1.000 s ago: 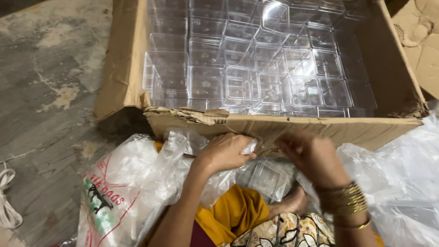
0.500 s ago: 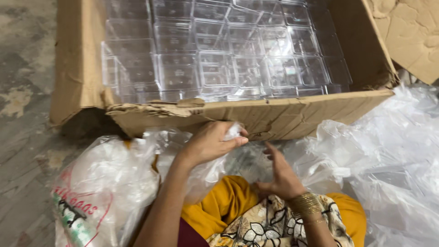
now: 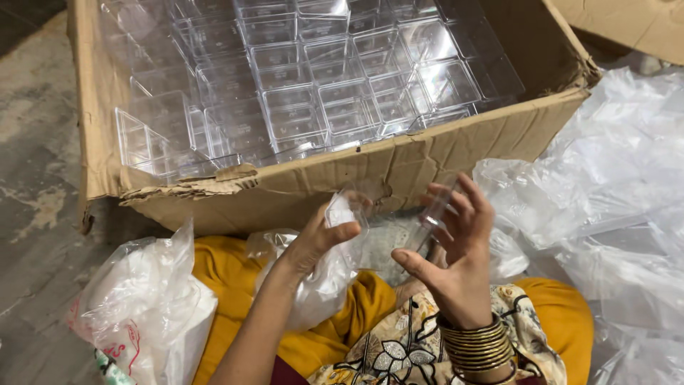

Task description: The person sits on the floor and wraps small clear plastic boxes in thin plastic bags one at a time, then places the wrapped boxes into a large cardboard box filled with other wrapped boxes. They occasionally reach into the box to arrange the packed items.

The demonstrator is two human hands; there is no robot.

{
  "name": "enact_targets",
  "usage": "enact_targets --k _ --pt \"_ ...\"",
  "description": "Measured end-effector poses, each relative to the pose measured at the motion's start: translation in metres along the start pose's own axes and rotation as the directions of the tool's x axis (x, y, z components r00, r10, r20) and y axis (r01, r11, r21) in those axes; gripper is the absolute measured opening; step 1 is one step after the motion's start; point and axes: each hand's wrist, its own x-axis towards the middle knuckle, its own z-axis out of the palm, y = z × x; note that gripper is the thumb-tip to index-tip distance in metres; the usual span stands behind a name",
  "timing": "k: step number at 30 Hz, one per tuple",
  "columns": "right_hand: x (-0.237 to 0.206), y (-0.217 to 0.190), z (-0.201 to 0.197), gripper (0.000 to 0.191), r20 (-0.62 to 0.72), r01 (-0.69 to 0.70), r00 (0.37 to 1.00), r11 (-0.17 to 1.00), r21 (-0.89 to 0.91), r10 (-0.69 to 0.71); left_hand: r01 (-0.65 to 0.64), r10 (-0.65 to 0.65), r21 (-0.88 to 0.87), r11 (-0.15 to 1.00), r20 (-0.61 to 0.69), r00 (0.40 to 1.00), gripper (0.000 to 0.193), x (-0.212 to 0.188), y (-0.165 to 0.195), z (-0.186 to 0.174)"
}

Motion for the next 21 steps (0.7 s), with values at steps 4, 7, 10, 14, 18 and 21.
enact_targets --k 4,7,10,14,18,21 --pt "0.005 0.002 -0.004 0.11 0.172 -0.018 0.985 0.996 -0.086 0.033 -0.002 -0.005 0.053 0.999 0.133 0.991 0.109 0.005 -0.004 0.005" --pt "0.007 0.006 -0.002 0.104 0.187 -0.088 0.974 0.975 -0.203 0.127 0.01 -0.017 0.077 0.997 0.084 0.996 0.115 0.004 -0.004 0.007" --pt "0.007 0.008 0.001 0.102 0.187 -0.1 0.972 0.972 -0.212 0.14 -0.003 -0.008 0.141 0.99 0.079 0.997 0.119 0.002 -0.001 0.005" --pt "0.005 0.008 0.006 0.097 0.179 -0.129 0.971 0.975 -0.181 0.161 0.014 -0.026 0.154 0.988 0.08 0.996 0.12 0.0 0.002 -0.001" --pt "0.005 0.009 0.015 0.095 0.125 -0.096 0.985 0.977 -0.189 0.121 0.017 -0.031 0.191 0.981 0.071 0.997 0.121 -0.002 0.004 -0.004" --pt "0.005 0.009 0.017 0.094 0.1 -0.064 0.991 0.979 -0.192 0.084 0.018 -0.031 0.175 0.984 0.072 0.997 0.121 -0.003 0.004 -0.003"
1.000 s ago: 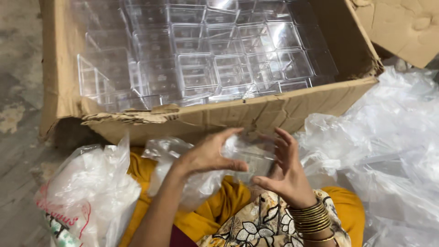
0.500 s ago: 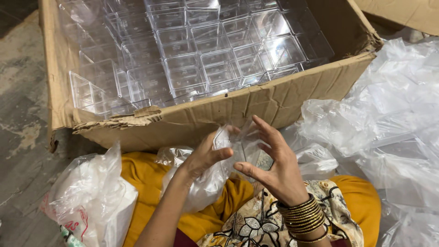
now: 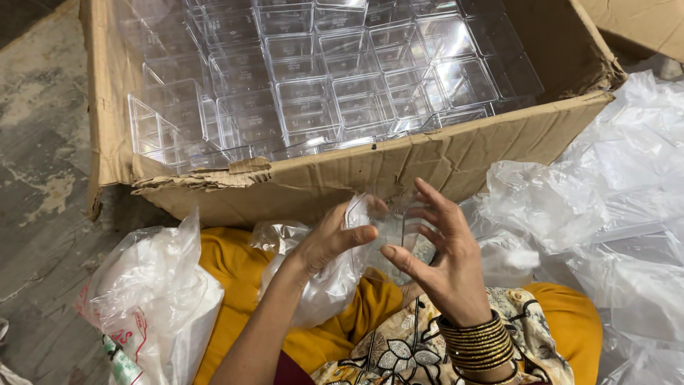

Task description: The person sits on the floor and wraps small clear plastic boxes in thin plastic bags one at a time, then places the wrapped boxes into a large cardboard box filled with other wrapped boxes. They occasionally reach into the box to arrange the packed items.

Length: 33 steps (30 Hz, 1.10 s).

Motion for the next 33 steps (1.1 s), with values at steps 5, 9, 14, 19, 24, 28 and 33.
enact_targets --k 5,9,14,19,24,28,33 --pt "-0.002 -0.002 -0.001 0.094 0.044 -0.014 0.999 1.0 -0.018 0.014 -0.022 0.022 -0.009 1.0 -0.019 1.0 0.118 0.0 0.002 0.002" --pt "-0.004 -0.003 0.001 0.093 0.037 -0.017 0.999 0.999 -0.043 0.019 -0.013 0.012 -0.027 1.0 -0.042 0.999 0.114 -0.001 0.005 0.001" --pt "-0.006 -0.003 0.0 0.093 0.042 0.008 0.999 1.0 -0.03 -0.007 -0.041 0.032 -0.175 0.984 -0.055 0.998 0.103 -0.003 0.001 0.006" --pt "-0.009 0.001 0.001 0.094 0.032 0.036 0.999 0.999 -0.015 -0.035 -0.105 0.084 -0.317 0.943 -0.08 0.993 0.093 -0.001 -0.007 0.01" --pt "-0.01 0.008 -0.001 0.094 0.027 0.163 0.986 0.984 0.067 -0.165 -0.228 0.208 -0.21 0.951 -0.112 0.972 0.091 -0.001 -0.01 0.011" --pt "-0.01 0.013 -0.003 0.09 0.017 0.223 0.974 0.969 0.105 -0.226 -0.234 0.206 -0.225 0.946 -0.143 0.968 0.091 -0.002 -0.009 0.016" --pt "-0.009 0.018 -0.003 0.091 -0.001 0.249 0.969 0.969 -0.005 -0.249 -0.272 0.246 -0.187 0.944 -0.15 0.958 0.088 -0.002 -0.003 0.018"
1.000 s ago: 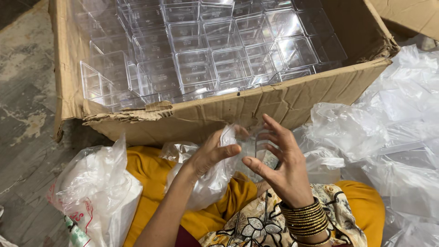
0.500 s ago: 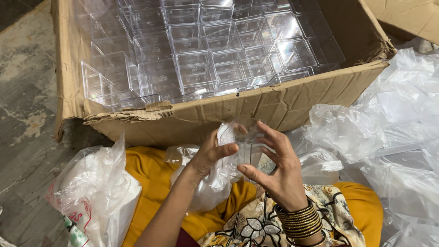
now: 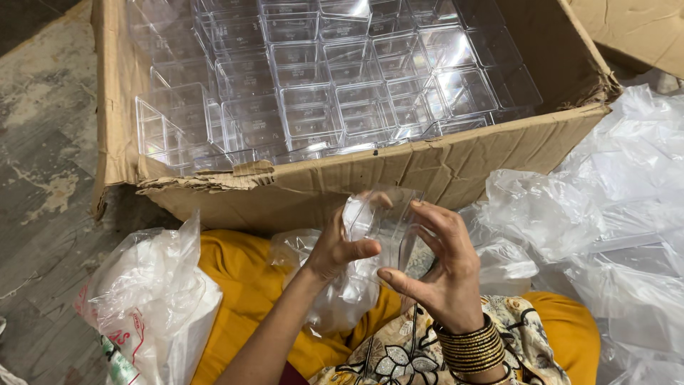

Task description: The person sits on the floor and wraps small clear plastic boxes in thin plastic bags one at a time, then places the wrapped boxes into a large cardboard box filled with other wrapped boxes. They occasionally reach into the box to arrange the packed items.

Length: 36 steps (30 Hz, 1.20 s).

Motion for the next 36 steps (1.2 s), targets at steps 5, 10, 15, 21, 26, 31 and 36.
enact_targets --k 5,10,15,21,26,31,36 --pt "0.0 -0.002 0.001 0.091 -0.011 0.02 1.0 0.999 -0.037 -0.021 -0.038 0.039 -0.014 0.999 0.014 0.999 0.09 -0.002 0.006 0.001" --pt "0.001 -0.007 0.003 0.09 -0.031 0.024 0.999 0.998 -0.063 -0.026 -0.056 0.056 -0.029 0.998 0.012 0.998 0.09 -0.003 0.008 0.001" --pt "0.003 -0.009 0.004 0.09 -0.042 0.053 0.998 0.997 -0.054 -0.055 -0.057 0.057 -0.033 0.998 0.004 0.998 0.089 -0.003 0.005 -0.002" --pt "0.002 -0.006 0.003 0.091 -0.007 0.029 1.0 0.998 -0.055 -0.029 -0.074 0.075 -0.034 0.997 0.018 0.997 0.091 -0.003 0.0 -0.003" --pt "0.002 0.0 0.003 0.093 0.026 0.051 0.998 0.998 -0.027 -0.05 -0.109 0.109 -0.025 0.994 -0.001 0.994 0.093 -0.002 0.0 -0.003" --pt "-0.001 0.004 0.001 0.096 0.048 0.056 0.997 0.998 0.029 -0.058 -0.095 0.093 0.031 0.995 0.043 0.995 0.096 -0.002 0.002 -0.005" --pt "-0.001 0.007 -0.001 0.098 0.056 0.002 0.998 0.999 0.044 -0.004 -0.07 0.062 0.14 0.988 0.061 0.996 0.095 -0.001 -0.001 -0.007"
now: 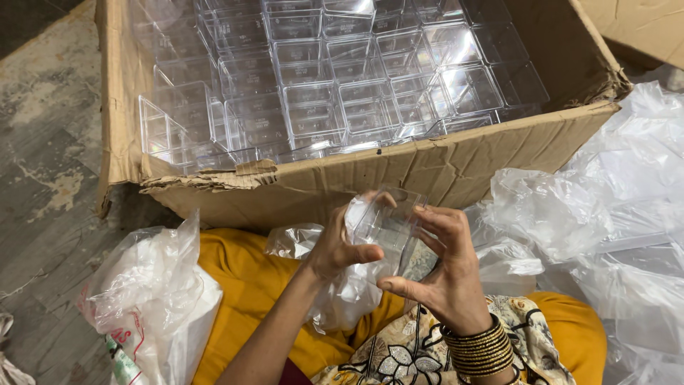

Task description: The person sits on the floor and wraps small clear plastic boxes in thin plastic bags one at a time, then places the wrapped boxes into a large cardboard box filled with other wrapped boxes. They occasionally reach into the box to arrange the packed items.

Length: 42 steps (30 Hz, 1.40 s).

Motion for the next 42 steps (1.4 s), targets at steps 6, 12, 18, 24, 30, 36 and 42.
enact_targets --k 6,12,18,24,30,36,42 --pt "0.003 0.002 0.0 0.097 -0.008 -0.039 0.999 0.999 -0.025 0.039 0.023 -0.024 0.095 0.995 0.007 1.0 0.1 0.003 -0.01 0.003" --pt "-0.003 0.033 0.003 0.098 -0.037 -0.261 0.965 0.946 -0.192 0.259 0.368 -0.374 0.42 0.83 -0.072 0.925 0.098 0.012 -0.01 -0.007" --pt "-0.013 0.094 0.039 0.086 0.005 -0.239 0.922 0.58 -0.779 0.387 0.371 -0.4 0.268 0.889 0.061 0.914 0.044 0.009 0.003 -0.032" --pt "0.037 0.023 0.046 0.066 0.231 -0.055 0.797 0.447 -0.893 0.558 0.332 -0.335 0.052 0.942 0.079 0.939 0.027 -0.003 0.019 -0.072" --pt "0.173 -0.109 0.106 0.037 0.4 0.24 0.916 0.853 -0.464 -0.041 0.217 -0.222 0.047 0.975 0.118 0.968 0.034 -0.013 0.015 -0.092" --pt "0.276 -0.111 0.259 0.069 0.741 0.556 0.662 0.736 -0.385 -0.113 0.075 -0.116 0.348 0.934 0.1 0.988 0.058 -0.008 0.0 -0.111" --pt "0.202 -0.083 0.164 0.092 0.237 0.33 0.914 0.943 0.033 -0.329 0.064 -0.113 0.447 0.892 0.085 0.99 0.052 -0.002 -0.01 -0.109"
